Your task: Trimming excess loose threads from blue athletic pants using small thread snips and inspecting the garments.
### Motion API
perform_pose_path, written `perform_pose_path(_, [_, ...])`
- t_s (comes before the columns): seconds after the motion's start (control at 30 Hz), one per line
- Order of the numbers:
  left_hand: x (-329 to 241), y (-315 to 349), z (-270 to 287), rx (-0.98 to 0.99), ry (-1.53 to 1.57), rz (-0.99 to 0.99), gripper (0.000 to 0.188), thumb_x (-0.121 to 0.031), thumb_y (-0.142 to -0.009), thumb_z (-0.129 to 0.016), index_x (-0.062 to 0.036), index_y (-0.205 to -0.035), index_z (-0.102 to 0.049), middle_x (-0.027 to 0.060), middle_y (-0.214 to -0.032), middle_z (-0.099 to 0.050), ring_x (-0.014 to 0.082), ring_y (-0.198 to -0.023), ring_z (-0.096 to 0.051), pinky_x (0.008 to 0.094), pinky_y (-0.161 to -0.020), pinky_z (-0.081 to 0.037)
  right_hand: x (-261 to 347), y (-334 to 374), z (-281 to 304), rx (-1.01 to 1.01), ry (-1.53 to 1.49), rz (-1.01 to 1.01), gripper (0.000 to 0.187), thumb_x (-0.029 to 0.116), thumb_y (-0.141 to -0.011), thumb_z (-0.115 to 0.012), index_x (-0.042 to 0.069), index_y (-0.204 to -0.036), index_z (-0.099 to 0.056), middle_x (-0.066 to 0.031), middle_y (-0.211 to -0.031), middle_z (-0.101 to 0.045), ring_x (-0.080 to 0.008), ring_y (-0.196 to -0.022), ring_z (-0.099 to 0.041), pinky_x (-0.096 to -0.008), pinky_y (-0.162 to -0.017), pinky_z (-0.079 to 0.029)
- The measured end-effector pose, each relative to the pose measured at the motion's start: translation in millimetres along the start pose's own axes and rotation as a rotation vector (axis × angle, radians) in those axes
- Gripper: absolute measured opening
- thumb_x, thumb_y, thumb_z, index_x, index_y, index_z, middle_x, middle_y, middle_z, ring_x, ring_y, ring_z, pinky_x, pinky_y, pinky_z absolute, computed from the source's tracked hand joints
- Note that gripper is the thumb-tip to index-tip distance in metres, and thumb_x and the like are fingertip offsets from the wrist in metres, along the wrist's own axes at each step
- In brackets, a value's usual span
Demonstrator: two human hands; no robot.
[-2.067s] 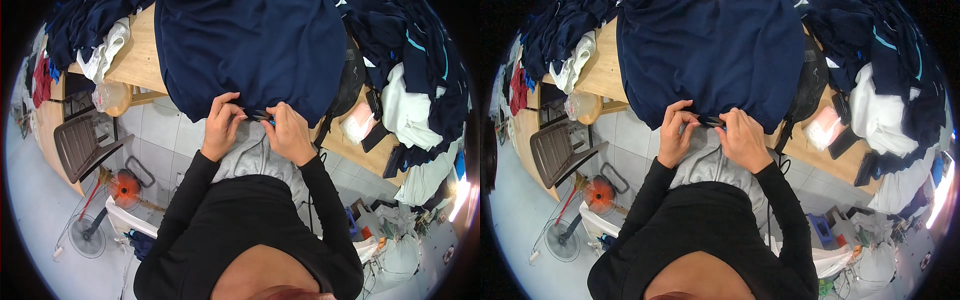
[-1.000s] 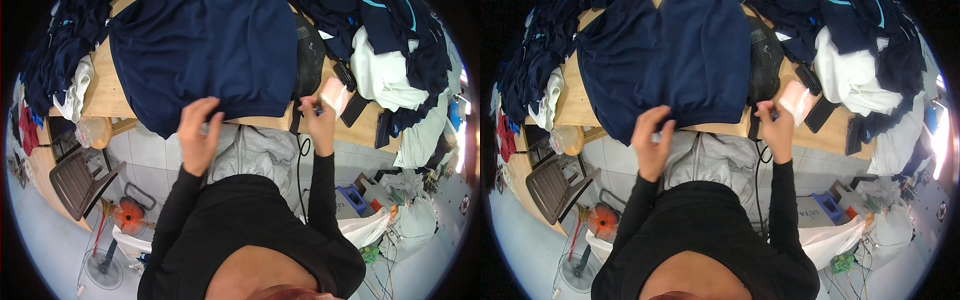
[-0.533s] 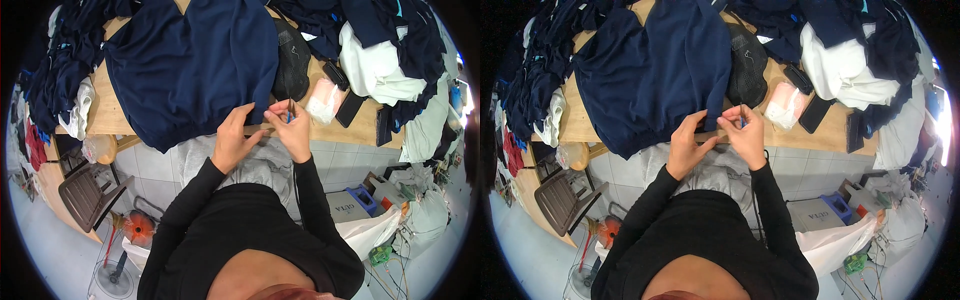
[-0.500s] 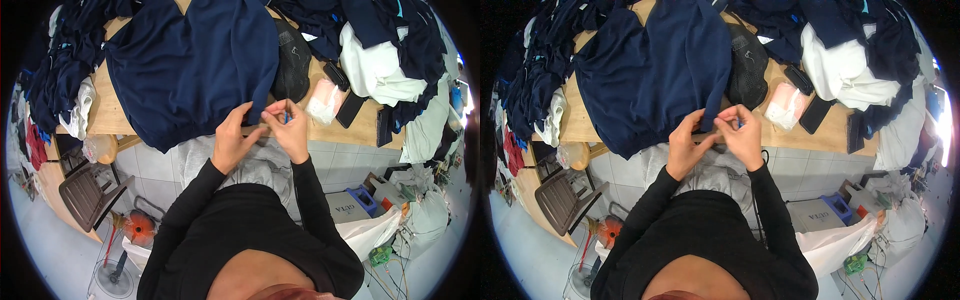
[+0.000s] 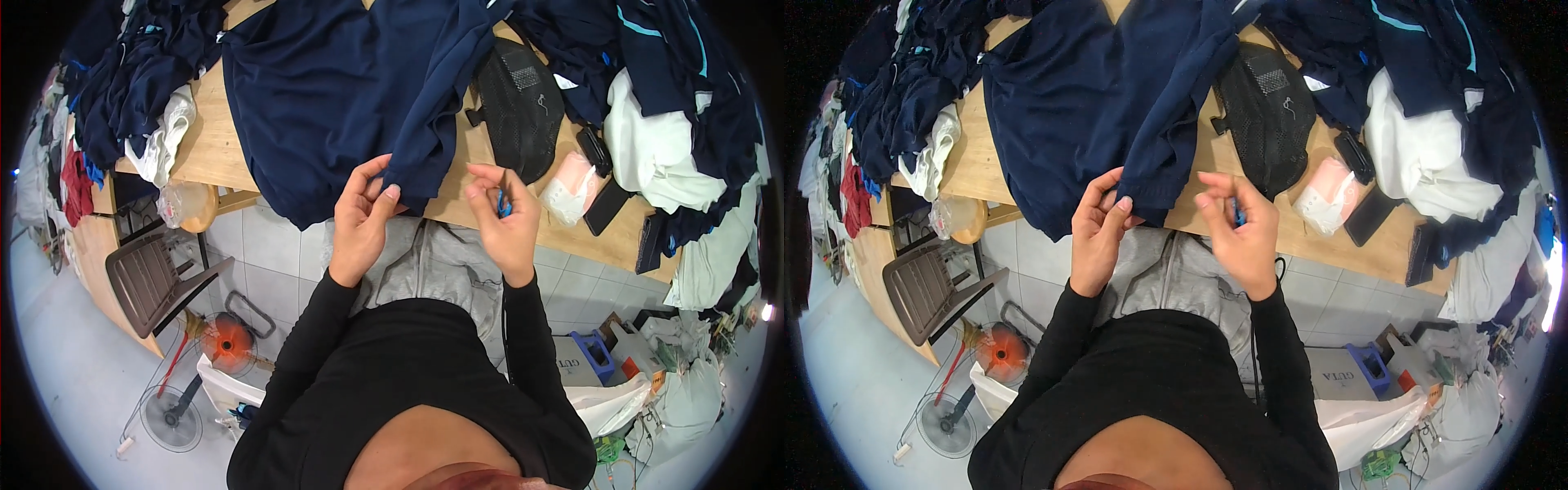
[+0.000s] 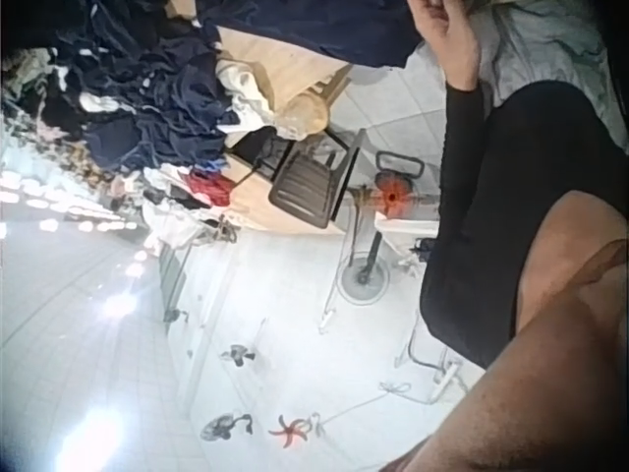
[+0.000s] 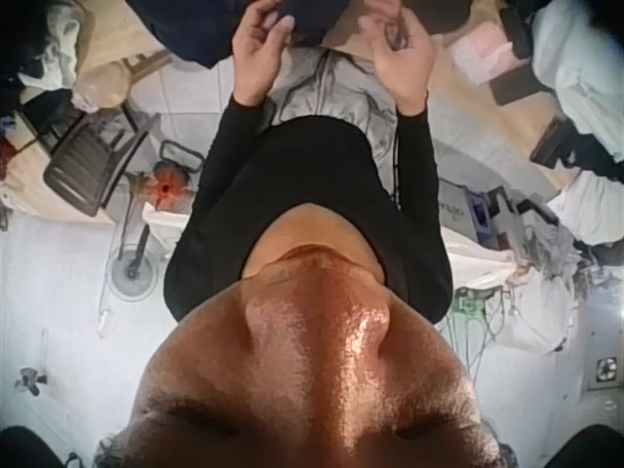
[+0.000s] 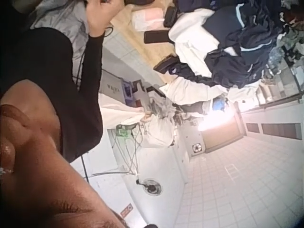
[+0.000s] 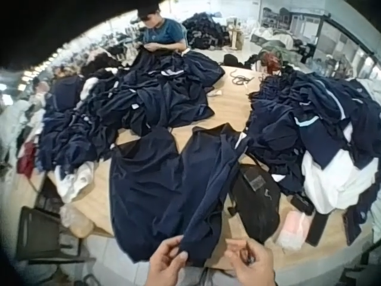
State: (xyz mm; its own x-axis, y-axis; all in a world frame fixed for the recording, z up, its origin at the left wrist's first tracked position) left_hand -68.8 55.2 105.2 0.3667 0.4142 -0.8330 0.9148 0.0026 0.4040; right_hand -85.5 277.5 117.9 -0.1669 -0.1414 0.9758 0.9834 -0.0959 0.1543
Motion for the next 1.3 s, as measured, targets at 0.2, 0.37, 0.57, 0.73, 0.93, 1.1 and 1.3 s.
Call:
perform_pose_path(0.2, [-14, 14, -7, 0.079, -0.240, -0.122, 0.048, 0.005, -0.109, -0.062, 0.0004, -0.155, -0.049, 0.0054, -0.114, -0.077, 0.0039, -0.101, -0.066, 0.0215, -0.088, -0.054, 22, 2, -54, 0.059, 0.172, 0.573, 0.047, -0.011, -0.081, -0.088, 0.003, -0.124, -0.081, -0.0072, -0.102, -0.070, -0.0136, -0.074, -0.065, -0.0273, -0.062, -0.052])
perform_pose_path(0.37, [-21, 18, -3, 0.045, -0.361, -0.180, 0.047, 0.003, -0.110, -0.061, -0.0007, -0.155, -0.049, 0.0063, -0.114, -0.076, 0.0058, -0.104, -0.069, 0.0236, -0.090, -0.058, 30, 0, -49, -0.036, 0.168, 0.612, 0.024, -0.016, -0.086, -0.078, 0.000, -0.103, -0.072, -0.0106, -0.099, -0.069, -0.0176, -0.075, -0.064, -0.0283, -0.066, -0.052])
perform_pose_path(0.57, [-24, 10, 11, -0.088, -0.067, -0.157, 0.051, -0.002, -0.109, -0.067, -0.0066, -0.155, -0.047, 0.0103, -0.117, -0.078, 0.0114, -0.106, -0.073, 0.0275, -0.089, -0.063, 6, 9, -11, -0.008, 0.009, 0.202, 0.011, 0.006, -0.110, -0.063, -0.001, -0.119, -0.065, -0.0026, -0.096, -0.065, -0.0084, -0.078, -0.055, -0.0235, -0.072, -0.044])
perform_pose_path(0.73, [-30, 13, 4, -0.139, -0.050, -0.193, 0.053, 0.006, -0.103, -0.073, -0.0039, -0.148, -0.046, 0.0069, -0.103, -0.073, 0.0097, -0.093, -0.072, 0.0261, -0.085, -0.060, 12, 8, -23, 0.137, 0.235, 0.366, 0.031, 0.012, -0.107, -0.063, -0.003, -0.134, -0.058, -0.0127, -0.097, -0.070, -0.0183, -0.083, -0.068, -0.0328, -0.079, -0.054])
perform_pose_path(0.93, [-28, 19, 3, -0.106, -0.081, -0.226, 0.056, 0.007, -0.100, -0.077, -0.0048, -0.145, -0.047, 0.0119, -0.110, -0.080, 0.0096, -0.094, -0.073, 0.0222, -0.082, -0.056, 35, 3, -46, 0.132, 0.261, 0.529, 0.039, 0.006, -0.088, -0.091, -0.001, -0.119, -0.069, -0.0129, -0.092, -0.072, -0.0219, -0.072, -0.070, -0.0312, -0.066, -0.056])
perform_pose_path(1.1, [-32, 22, 2, -0.091, -0.114, -0.221, 0.055, 0.008, -0.098, -0.078, -0.0022, -0.142, -0.047, 0.0133, -0.112, -0.080, 0.0108, -0.098, -0.074, 0.0251, -0.087, -0.058, 40, -3, -47, 0.178, 0.300, 0.540, 0.035, 0.008, -0.088, -0.092, -0.002, -0.113, -0.070, -0.0122, -0.086, -0.072, -0.0226, -0.069, -0.070, -0.0324, -0.065, -0.056])
perform_pose_path(1.3, [-31, 23, 7, -0.069, -0.137, -0.219, 0.056, 0.009, -0.096, -0.078, -0.0023, -0.141, -0.047, 0.0131, -0.111, -0.080, 0.0104, -0.098, -0.074, 0.0249, -0.088, -0.058, 40, -6, -45, 0.190, 0.326, 0.606, 0.034, 0.009, -0.088, -0.093, -0.002, -0.110, -0.070, -0.0141, -0.088, -0.076, -0.0253, -0.070, -0.072, -0.0340, -0.064, -0.055])
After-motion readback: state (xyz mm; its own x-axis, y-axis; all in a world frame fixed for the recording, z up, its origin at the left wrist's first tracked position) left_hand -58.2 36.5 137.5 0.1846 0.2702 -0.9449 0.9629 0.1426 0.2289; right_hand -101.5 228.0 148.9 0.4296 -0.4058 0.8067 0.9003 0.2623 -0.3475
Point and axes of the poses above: each hand's wrist, its own y-axis away from the middle knuckle, its own z-axis out of the back of the hand, x = y × z, the point moved 2 cm from there along -y, towards the middle knuckle
